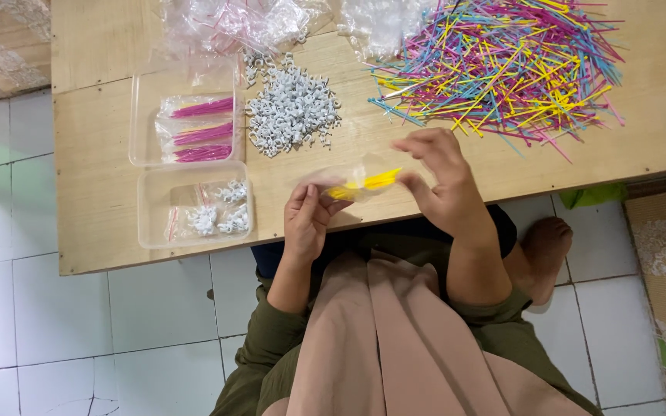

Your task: The person sorts colorful plastic sticks by color on a wooden table, then places yellow sticks into a small plastic bag and seals it. The person continues sorting blue sticks from a mixed pile.

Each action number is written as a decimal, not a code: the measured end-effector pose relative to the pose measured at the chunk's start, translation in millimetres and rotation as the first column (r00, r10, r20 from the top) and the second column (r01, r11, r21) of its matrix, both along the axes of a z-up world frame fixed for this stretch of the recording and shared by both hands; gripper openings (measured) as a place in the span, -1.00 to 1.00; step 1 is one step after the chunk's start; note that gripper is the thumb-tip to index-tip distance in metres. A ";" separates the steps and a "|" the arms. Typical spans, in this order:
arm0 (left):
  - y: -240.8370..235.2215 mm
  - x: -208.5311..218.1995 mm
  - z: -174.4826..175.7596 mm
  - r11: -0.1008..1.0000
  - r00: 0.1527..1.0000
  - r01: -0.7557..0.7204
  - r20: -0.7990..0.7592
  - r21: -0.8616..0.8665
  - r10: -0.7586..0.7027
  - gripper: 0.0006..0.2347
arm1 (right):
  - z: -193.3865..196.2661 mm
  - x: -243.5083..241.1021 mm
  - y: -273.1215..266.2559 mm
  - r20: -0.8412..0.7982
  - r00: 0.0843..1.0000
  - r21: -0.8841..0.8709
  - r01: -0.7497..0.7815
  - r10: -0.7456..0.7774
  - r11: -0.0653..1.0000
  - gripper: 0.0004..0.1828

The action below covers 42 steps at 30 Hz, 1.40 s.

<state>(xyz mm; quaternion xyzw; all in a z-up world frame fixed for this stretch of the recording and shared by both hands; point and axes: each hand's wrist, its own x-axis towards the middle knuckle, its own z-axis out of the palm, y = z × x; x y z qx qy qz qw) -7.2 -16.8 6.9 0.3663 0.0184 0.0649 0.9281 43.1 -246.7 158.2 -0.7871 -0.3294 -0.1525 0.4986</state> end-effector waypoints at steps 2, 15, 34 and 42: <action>3.0 1.1 -12.8 0.999 1.000 -0.017 0.017 -0.043 0.017 -0.86 | -39.2 6.7 -9.0 -0.180 0.971 0.158 -0.131 0.159 0.979 -0.18; -26.8 12.6 26.5 0.974 0.986 0.055 -0.169 0.221 -0.018 -0.71 | -66.1 8.8 9.8 -0.510 0.825 0.405 -0.020 0.244 0.914 -0.72; -11.3 20.4 13.9 0.965 0.969 -0.045 -0.225 0.259 0.105 -0.70 | -3.4 47.6 -13.3 -0.003 0.999 0.180 -0.040 0.042 0.983 -0.65; -22.6 17.4 -5.3 0.988 0.995 0.089 -0.064 0.124 -0.082 -0.64 | 49.6 33.3 20.4 0.060 0.995 -0.246 -0.060 0.077 0.967 -0.22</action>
